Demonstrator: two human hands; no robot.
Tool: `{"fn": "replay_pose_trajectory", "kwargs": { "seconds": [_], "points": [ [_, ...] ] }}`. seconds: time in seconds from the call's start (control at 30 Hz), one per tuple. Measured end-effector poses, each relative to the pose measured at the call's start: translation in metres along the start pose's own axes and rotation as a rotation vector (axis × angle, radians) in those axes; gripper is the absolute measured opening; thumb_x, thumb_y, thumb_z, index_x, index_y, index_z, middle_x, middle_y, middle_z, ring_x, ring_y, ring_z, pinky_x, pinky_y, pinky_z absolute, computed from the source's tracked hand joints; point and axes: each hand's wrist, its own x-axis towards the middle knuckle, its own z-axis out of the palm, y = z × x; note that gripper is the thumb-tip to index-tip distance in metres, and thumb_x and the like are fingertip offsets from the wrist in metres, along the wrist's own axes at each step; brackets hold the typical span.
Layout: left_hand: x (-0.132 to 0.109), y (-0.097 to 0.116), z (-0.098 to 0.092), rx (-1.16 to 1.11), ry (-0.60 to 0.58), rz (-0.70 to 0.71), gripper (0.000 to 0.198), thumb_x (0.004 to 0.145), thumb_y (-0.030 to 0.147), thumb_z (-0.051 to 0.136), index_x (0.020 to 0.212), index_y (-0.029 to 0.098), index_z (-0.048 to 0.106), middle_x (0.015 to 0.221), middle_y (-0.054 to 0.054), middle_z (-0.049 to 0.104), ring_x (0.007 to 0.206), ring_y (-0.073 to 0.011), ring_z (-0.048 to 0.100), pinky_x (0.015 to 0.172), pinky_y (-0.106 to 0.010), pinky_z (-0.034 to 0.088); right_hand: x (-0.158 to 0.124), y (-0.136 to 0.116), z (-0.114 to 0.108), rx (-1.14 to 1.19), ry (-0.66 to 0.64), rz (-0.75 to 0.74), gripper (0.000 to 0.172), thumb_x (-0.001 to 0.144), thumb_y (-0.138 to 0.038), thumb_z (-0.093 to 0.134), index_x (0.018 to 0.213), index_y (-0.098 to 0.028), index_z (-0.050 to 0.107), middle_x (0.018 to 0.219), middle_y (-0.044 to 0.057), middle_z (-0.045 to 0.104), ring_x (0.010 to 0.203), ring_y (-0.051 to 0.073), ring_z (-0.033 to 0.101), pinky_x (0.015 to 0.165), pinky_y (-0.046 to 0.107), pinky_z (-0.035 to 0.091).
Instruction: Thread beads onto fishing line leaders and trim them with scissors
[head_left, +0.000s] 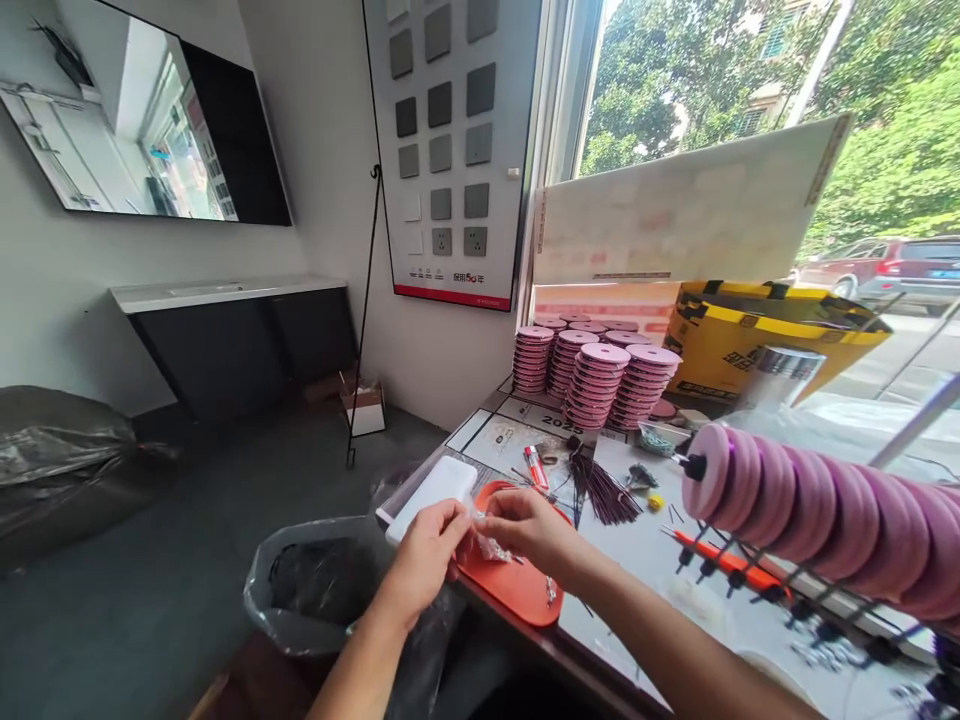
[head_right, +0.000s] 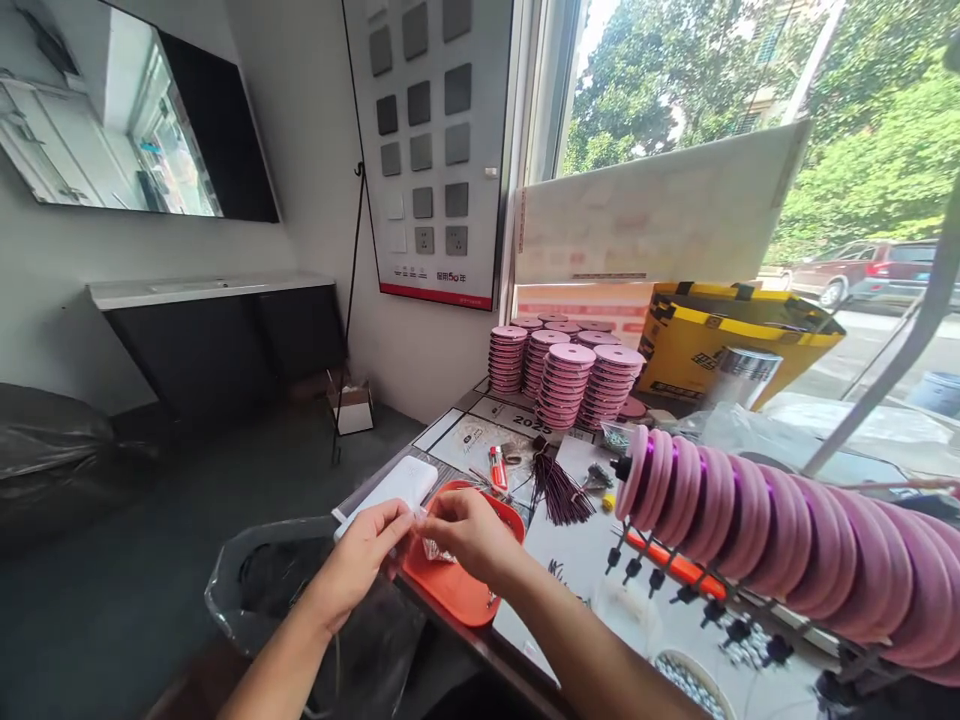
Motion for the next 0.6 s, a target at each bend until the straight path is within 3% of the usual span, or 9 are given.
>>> {"fn": "replay_pose_trajectory", "kwargs": {
  "seconds": [0.13, 0.33, 0.5, 0.6],
  "points": [
    [-0.001, -0.005, -0.001, 0.014, 0.04, 0.008, 0.035, 0.071, 0.05, 0.056, 0.054, 0.02, 0.048, 0.048, 0.006, 0.045, 0.042, -0.0103, 0.04, 0.039, -0.021, 0.033, 0.0, 0.0, 0.002, 0.111, 0.003, 0.02, 0.042, 0.063, -0.058, 0.058, 0.054, -0.02, 0.041, 0.046, -0.007, 0.041, 0.042, 0.006, 0.033, 0.043, 0.021, 0.026],
    [-0.003, -0.008, 0.0, -0.003, -0.01, -0.072, 0.037, 0.072, 0.052, 0.056, 0.057, 0.019, 0.053, 0.045, 0.003, 0.05, 0.039, -0.0121, 0.043, 0.032, -0.021, 0.032, -0.008, -0.006, 0.015, 0.106, -0.024, 0.001, 0.043, 0.057, -0.055, 0.069, 0.054, -0.019, 0.046, 0.053, -0.002, 0.053, 0.053, 0.011, 0.048, 0.053, 0.024, 0.036],
    [-0.007, -0.012, 0.004, -0.085, 0.016, -0.052, 0.039, 0.068, 0.056, 0.059, 0.057, 0.019, 0.051, 0.044, 0.005, 0.049, 0.039, -0.0099, 0.041, 0.037, -0.021, 0.034, -0.008, -0.004, 0.016, 0.054, -0.008, 0.042, 0.04, 0.063, -0.054, 0.06, 0.055, -0.02, 0.041, 0.05, -0.003, 0.049, 0.047, 0.008, 0.041, 0.048, 0.022, 0.032],
    [-0.01, -0.016, 0.007, -0.124, 0.039, -0.028, 0.041, 0.069, 0.058, 0.056, 0.058, 0.019, 0.049, 0.048, 0.005, 0.05, 0.041, -0.0094, 0.04, 0.039, -0.021, 0.034, -0.007, -0.002, 0.015, -0.047, 0.022, 0.087, 0.03, 0.073, -0.043, 0.048, 0.055, -0.022, 0.035, 0.047, -0.005, 0.043, 0.042, 0.008, 0.036, 0.043, 0.021, 0.03]
  ]
}}
